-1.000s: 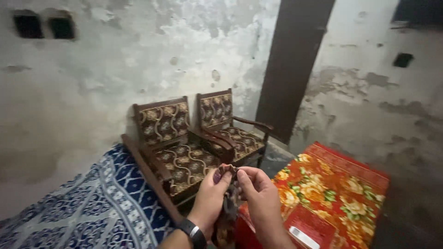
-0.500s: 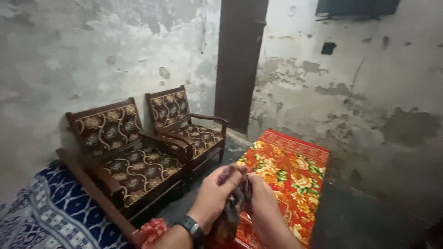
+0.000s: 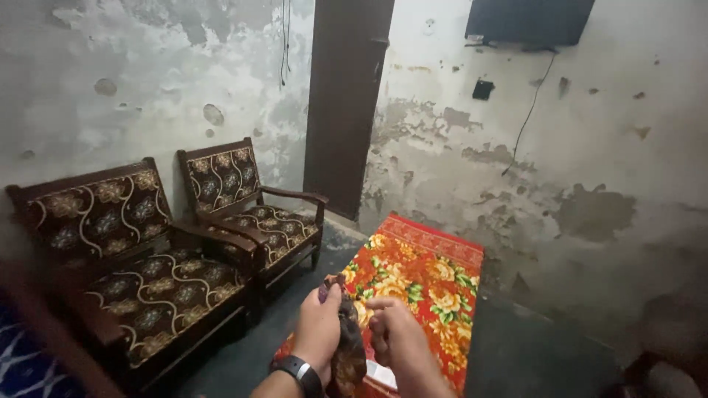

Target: Clean and tidy a decorative basket and surroundings in a bedroom.

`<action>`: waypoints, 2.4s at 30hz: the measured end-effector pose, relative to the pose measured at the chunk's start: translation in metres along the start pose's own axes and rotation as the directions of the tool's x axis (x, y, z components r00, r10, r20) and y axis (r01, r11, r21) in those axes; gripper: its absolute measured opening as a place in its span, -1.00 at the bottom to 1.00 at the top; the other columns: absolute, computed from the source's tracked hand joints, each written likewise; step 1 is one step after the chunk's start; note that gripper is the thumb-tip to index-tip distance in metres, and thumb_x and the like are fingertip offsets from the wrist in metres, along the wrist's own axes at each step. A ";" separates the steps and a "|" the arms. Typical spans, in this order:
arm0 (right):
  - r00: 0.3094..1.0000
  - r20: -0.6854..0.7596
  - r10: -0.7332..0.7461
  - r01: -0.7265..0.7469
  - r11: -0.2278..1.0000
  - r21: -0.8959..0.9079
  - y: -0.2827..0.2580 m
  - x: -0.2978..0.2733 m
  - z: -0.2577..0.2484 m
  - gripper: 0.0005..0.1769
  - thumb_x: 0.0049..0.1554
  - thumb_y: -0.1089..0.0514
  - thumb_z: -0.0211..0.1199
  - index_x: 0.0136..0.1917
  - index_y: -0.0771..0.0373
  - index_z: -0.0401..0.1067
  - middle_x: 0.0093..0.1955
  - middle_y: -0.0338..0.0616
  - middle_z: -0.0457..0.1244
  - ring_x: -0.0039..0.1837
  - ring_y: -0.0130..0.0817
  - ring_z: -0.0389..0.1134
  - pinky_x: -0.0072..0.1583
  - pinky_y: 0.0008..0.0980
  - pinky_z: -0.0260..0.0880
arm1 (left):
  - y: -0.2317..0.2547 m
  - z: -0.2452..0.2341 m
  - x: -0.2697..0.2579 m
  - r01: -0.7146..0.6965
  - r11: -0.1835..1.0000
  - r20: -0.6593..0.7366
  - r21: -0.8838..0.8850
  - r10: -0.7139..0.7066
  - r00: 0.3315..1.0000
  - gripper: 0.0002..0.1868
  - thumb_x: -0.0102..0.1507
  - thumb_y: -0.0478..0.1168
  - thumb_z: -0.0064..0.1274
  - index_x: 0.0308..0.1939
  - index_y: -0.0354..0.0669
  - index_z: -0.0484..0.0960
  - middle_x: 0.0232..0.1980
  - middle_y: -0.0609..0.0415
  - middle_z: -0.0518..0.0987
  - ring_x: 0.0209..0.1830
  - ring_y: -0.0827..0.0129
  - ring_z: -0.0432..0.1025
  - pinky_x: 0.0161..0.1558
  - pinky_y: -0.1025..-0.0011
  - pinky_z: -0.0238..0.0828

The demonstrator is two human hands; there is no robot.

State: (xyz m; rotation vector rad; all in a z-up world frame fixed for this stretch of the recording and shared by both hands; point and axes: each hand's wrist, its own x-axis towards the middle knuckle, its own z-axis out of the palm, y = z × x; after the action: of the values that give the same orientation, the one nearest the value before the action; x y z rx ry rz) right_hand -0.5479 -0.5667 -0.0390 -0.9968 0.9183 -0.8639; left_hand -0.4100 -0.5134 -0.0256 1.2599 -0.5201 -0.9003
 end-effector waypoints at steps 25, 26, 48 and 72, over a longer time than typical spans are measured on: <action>0.993 0.102 -0.059 0.083 0.966 -0.247 0.020 0.147 0.020 -0.67 0.26 -0.09 0.21 -0.09 0.22 0.45 -0.35 -0.29 0.26 -0.38 -0.53 0.19 -0.31 -0.47 0.17 | -0.016 -0.010 0.136 -0.207 0.913 0.134 0.352 0.170 0.976 -0.68 0.28 -0.01 0.06 -0.07 -0.16 0.66 -0.25 0.08 0.70 -0.24 0.41 0.57 -0.14 0.36 0.47; 0.985 0.144 -0.099 0.144 0.923 -0.356 0.027 0.152 0.015 -0.69 0.26 -0.08 0.21 -0.06 0.22 0.47 -0.33 -0.32 0.27 -0.36 -0.57 0.19 -0.30 -0.50 0.16 | -0.025 -0.012 0.145 -0.196 0.906 0.087 0.375 0.176 0.981 -0.67 0.28 0.00 0.06 -0.07 -0.16 0.66 -0.25 0.09 0.69 -0.24 0.41 0.57 -0.13 0.36 0.46; 0.887 0.242 0.394 -0.251 0.850 -0.463 0.293 0.382 -0.303 -0.61 -0.06 0.39 0.31 0.08 0.29 0.50 -0.20 -0.16 0.38 -0.13 -0.28 0.40 -0.05 -0.27 0.47 | -0.239 0.049 0.213 0.239 0.927 -0.288 0.289 -0.153 0.945 -0.64 0.31 -0.01 0.08 -0.05 -0.25 0.66 -0.25 0.03 0.67 -0.26 0.31 0.54 -0.16 0.30 0.47; 0.855 0.077 0.512 0.000 0.149 -0.989 0.398 0.479 -0.343 -0.64 0.04 -0.16 0.30 0.02 -0.06 0.72 -0.05 -0.13 0.50 0.01 -0.12 0.54 0.09 -0.18 0.54 | -0.303 0.060 0.225 0.297 0.946 -0.352 0.134 -0.234 0.906 -0.65 0.34 -0.03 0.00 0.04 -0.15 0.69 -0.20 0.21 0.64 -0.22 0.52 0.47 -0.11 0.46 0.40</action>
State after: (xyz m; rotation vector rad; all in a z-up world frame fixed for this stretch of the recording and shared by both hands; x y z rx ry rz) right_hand -0.6214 -0.9834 -0.6107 -1.9655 1.2273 0.4824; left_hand -0.4156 -0.7443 -0.3299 1.6451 -0.1639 -0.8538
